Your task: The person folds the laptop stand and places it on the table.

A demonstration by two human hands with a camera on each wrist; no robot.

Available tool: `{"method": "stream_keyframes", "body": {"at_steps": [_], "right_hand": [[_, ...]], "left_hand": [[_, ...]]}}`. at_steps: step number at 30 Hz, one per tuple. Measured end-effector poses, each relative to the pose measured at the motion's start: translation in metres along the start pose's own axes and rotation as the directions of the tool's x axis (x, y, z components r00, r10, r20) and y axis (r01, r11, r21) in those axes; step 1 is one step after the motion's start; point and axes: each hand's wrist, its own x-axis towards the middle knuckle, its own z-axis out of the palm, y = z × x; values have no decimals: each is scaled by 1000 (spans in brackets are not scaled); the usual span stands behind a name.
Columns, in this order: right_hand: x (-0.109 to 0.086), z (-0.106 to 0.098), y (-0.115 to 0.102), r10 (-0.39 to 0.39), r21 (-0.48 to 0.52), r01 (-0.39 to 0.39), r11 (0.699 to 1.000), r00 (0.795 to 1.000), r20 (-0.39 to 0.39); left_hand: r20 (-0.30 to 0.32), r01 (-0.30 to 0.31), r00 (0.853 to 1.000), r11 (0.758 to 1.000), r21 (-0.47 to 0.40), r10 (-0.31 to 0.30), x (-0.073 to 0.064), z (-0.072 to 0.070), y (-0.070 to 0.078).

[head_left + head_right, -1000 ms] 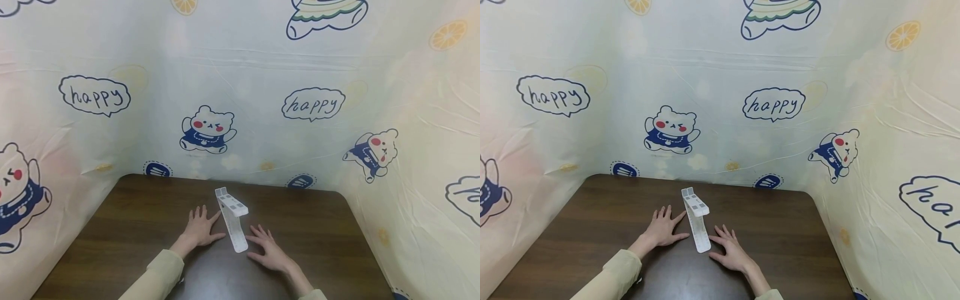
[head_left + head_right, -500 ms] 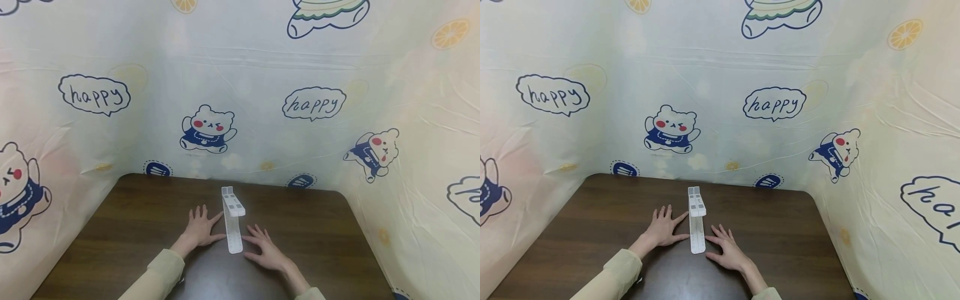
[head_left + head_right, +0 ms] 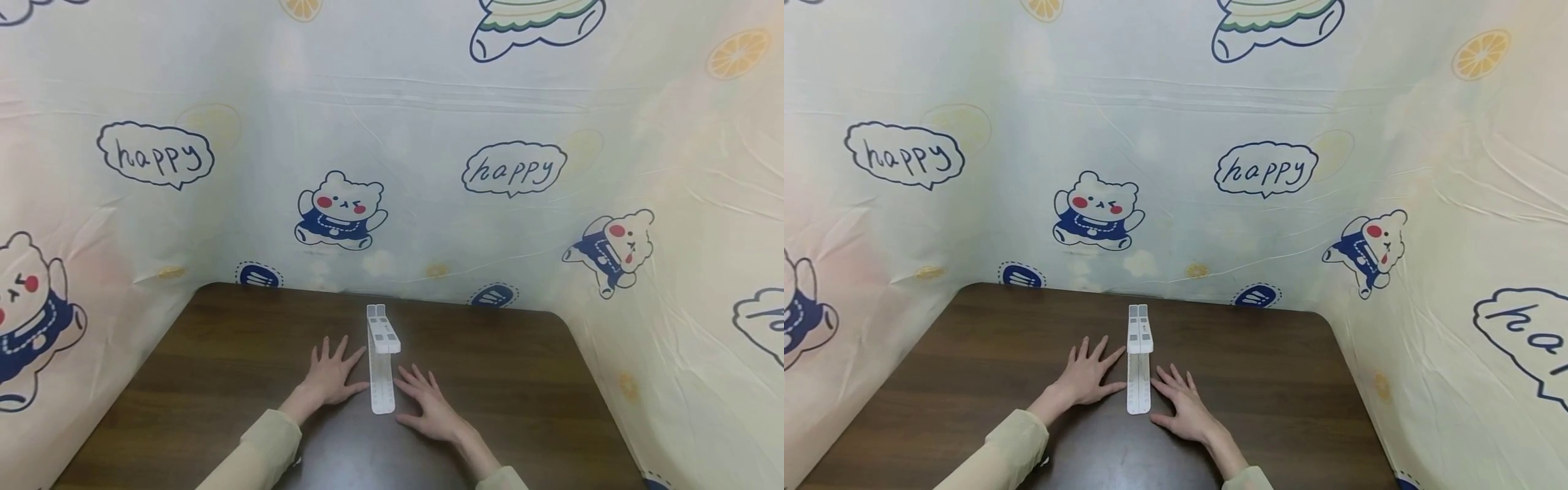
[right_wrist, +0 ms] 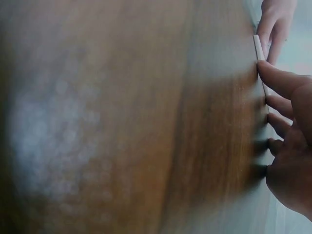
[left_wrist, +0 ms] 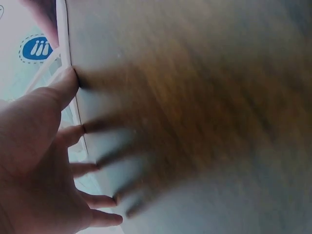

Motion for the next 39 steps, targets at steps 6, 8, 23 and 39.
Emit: {"method": "stream_keyframes", "body": {"at_steps": [6,8,23,39], "right_hand": [[5,-4,-12,64,-44,-62,997,997,49],[6,-5,-15,75,-65,-71,995,996,55],[11,5,-18,34,-137,-47,990,995,-98],[13,14,-16,27,-134,-51,990,984,-174]], "left_hand": [[-8,-53,999,998,-35,53,-3,1,7],[-8,-71,997,996,-45,71,-4,2,8],[-8,-154,988,983,-103,155,-1,9,6],[36,-95,995,995,-2,95,-4,5,15]]}}
